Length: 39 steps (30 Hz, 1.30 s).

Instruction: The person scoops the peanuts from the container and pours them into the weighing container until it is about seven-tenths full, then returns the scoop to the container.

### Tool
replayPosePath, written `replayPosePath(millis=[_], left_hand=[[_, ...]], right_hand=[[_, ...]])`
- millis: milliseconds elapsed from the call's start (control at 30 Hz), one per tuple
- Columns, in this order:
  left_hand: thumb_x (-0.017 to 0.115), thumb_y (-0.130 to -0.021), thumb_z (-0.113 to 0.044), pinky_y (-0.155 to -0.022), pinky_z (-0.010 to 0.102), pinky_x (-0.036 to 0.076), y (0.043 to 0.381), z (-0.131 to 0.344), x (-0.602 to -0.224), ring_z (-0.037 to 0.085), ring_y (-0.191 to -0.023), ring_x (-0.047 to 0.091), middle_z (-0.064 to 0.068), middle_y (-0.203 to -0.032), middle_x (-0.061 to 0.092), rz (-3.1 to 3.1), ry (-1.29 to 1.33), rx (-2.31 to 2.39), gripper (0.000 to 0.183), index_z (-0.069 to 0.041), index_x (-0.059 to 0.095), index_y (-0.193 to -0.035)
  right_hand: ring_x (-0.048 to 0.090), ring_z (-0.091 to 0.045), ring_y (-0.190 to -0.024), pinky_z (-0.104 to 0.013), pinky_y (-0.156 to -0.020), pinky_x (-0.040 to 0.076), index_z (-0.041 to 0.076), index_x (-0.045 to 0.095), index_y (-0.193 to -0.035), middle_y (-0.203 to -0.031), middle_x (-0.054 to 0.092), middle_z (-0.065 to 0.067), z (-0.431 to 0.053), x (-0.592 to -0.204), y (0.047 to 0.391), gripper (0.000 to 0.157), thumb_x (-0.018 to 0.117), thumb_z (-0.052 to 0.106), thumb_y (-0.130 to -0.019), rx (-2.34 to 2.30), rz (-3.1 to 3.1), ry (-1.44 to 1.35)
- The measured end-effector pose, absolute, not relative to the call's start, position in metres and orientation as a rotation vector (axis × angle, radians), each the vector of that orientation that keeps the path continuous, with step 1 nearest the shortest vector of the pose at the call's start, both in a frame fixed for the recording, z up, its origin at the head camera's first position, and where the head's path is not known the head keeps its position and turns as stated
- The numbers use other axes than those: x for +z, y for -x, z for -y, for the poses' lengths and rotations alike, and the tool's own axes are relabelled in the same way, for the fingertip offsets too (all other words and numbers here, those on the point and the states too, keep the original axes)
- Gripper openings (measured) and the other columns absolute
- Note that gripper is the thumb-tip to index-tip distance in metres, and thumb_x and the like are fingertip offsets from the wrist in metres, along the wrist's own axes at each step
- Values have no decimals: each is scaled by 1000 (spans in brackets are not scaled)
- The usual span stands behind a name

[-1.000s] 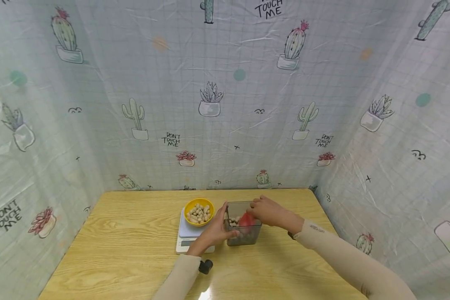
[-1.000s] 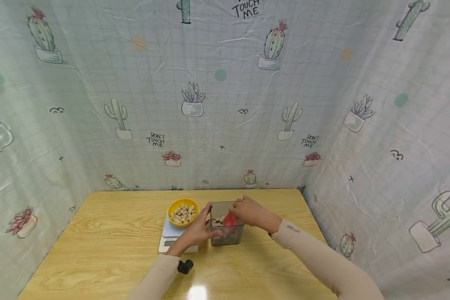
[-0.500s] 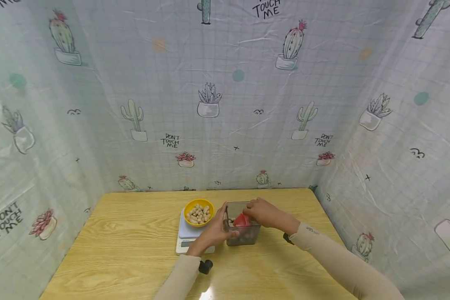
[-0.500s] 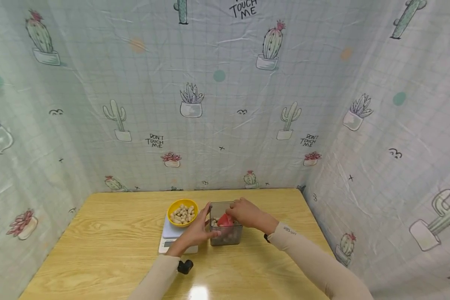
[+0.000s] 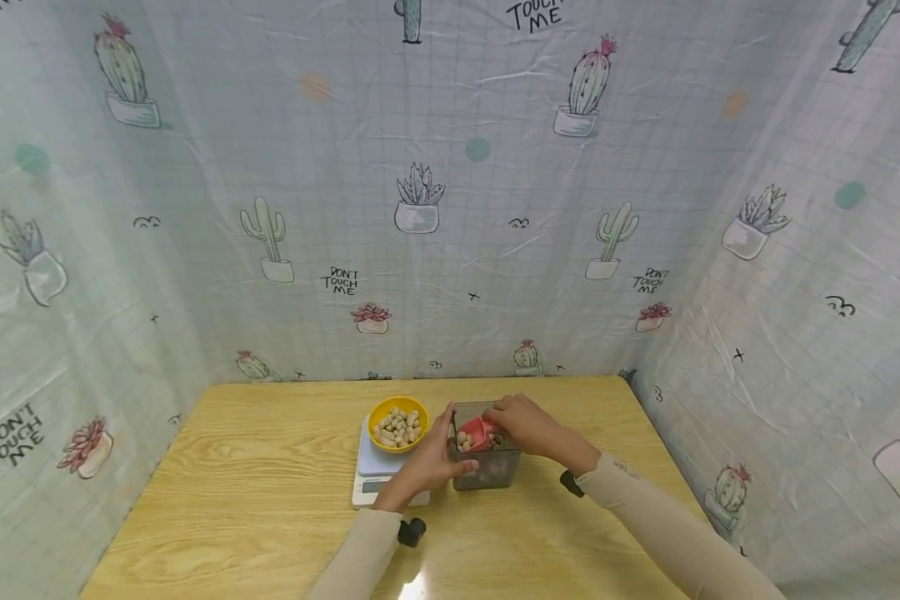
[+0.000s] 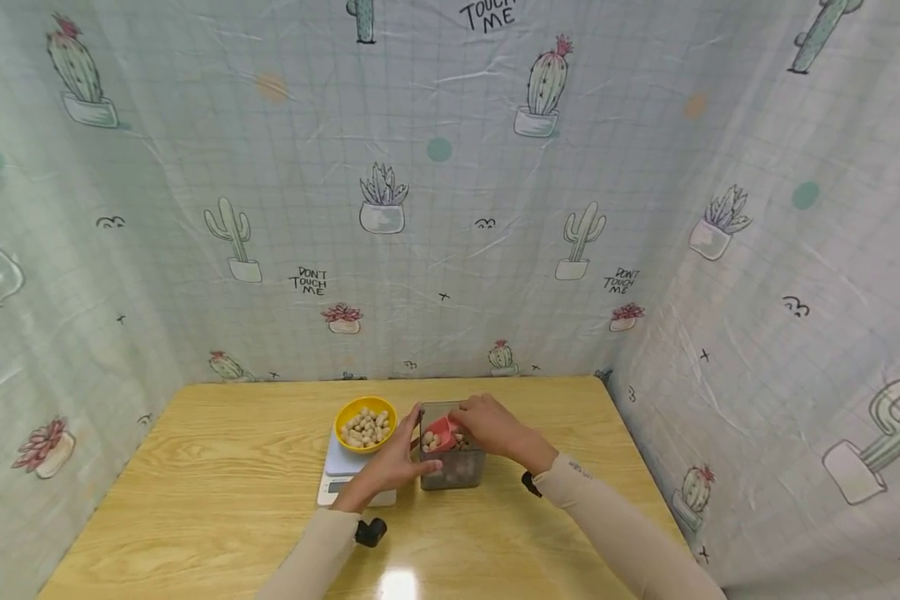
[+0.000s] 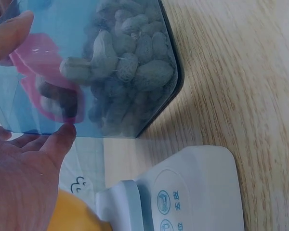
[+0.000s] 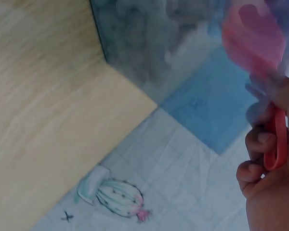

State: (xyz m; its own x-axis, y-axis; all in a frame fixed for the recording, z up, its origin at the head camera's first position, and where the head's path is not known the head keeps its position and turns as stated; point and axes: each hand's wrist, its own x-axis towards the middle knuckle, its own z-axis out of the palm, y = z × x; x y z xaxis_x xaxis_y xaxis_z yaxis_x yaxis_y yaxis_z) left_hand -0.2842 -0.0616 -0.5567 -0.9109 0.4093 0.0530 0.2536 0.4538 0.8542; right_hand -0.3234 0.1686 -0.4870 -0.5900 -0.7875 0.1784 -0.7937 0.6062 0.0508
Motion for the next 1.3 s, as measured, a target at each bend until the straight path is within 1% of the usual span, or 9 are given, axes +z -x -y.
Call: replayPosePath(millis=[100, 300, 467, 600, 700, 800, 1000, 1133, 1300], left_hand=[[78, -84, -36, -108, 50, 44, 284, 61, -556, 40, -135, 47, 19, -164, 12, -2526, -591, 1471, 111, -17, 0, -160], [78, -84, -35, -107, 51, 44, 284, 62, -555, 41, -132, 50, 21, -164, 11, -2506, -595, 1491, 112, -18, -3, -160], [79, -84, -33, -107, 49, 44, 285, 64, -554, 39, -138, 43, 21, -163, 12, -2519, -597, 1496, 111, -17, -2, -160], [78, -84, -33, -108, 49, 43, 285, 63, -556, 38, -141, 39, 21, -164, 10, -2524, -587, 1482, 111, -19, -2, -160], [78, -84, -36, -108, 50, 43, 285, 63, -557, 39, -138, 42, 21, -164, 10, -2529, -577, 1471, 112, -21, -3, -160], [79, -83, -37, -107, 50, 45, 285, 63, -557, 40, -136, 46, 23, -163, 11, -2523, -579, 1484, 114, -19, -3, -160], [80, -82, -36, -107, 47, 45, 286, 62, -557, 40, -137, 45, 21, -164, 10, -2495, -567, 1512, 116, -18, -3, -160], [81, -81, -37, -109, 51, 42, 286, 62, -557, 40, -141, 39, 21, -164, 9, -2517, -549, 1485, 117, -18, -3, -160], [82, -79, -40, -112, 61, 33, 281, 65, -550, 44, -147, 24, 20, -165, 7, -2571, -517, 1437, 120, -20, -3, -160]], right_hand=[[61, -16, -79, -36, -72, 47, 16, 70, -103, -90, 68, 2, -167, -491, 321, 11, 68, 18, -92, 87, 2653, -1297], [63, -19, -89, -43, -84, 53, 14, 69, -109, -98, 70, -1, -177, -497, 317, 17, 64, 22, -95, 254, 2670, -1191], [62, -20, -92, -43, -83, 52, 13, 66, -113, -101, 69, -2, -184, -499, 316, 19, 61, 21, -97, 350, 2650, -1163], [62, -20, -92, -41, -82, 52, 13, 65, -116, -101, 68, -1, -188, -500, 314, 21, 60, 21, -98, 420, 2668, -1125], [63, -22, -97, -43, -86, 53, 12, 65, -120, -107, 70, -4, -192, -503, 313, 25, 58, 22, -99, 476, 2711, -1057], [64, -24, -101, -45, -89, 52, 10, 65, -124, -114, 70, -6, -195, -506, 313, 29, 55, 24, -100, 538, 2745, -982], [65, -25, -97, -46, -84, 53, 8, 66, -121, -112, 71, -8, -202, -507, 313, 29, 57, 23, -99, 586, 2693, -929], [65, -24, -94, -45, -82, 53, 8, 67, -119, -108, 72, -7, -204, -500, 313, 28, 57, 23, -99, 580, 2684, -900], [64, -22, -91, -44, -80, 52, 6, 67, -120, -106, 71, -7, -205, -487, 311, 28, 57, 23, -99, 562, 2687, -900]])
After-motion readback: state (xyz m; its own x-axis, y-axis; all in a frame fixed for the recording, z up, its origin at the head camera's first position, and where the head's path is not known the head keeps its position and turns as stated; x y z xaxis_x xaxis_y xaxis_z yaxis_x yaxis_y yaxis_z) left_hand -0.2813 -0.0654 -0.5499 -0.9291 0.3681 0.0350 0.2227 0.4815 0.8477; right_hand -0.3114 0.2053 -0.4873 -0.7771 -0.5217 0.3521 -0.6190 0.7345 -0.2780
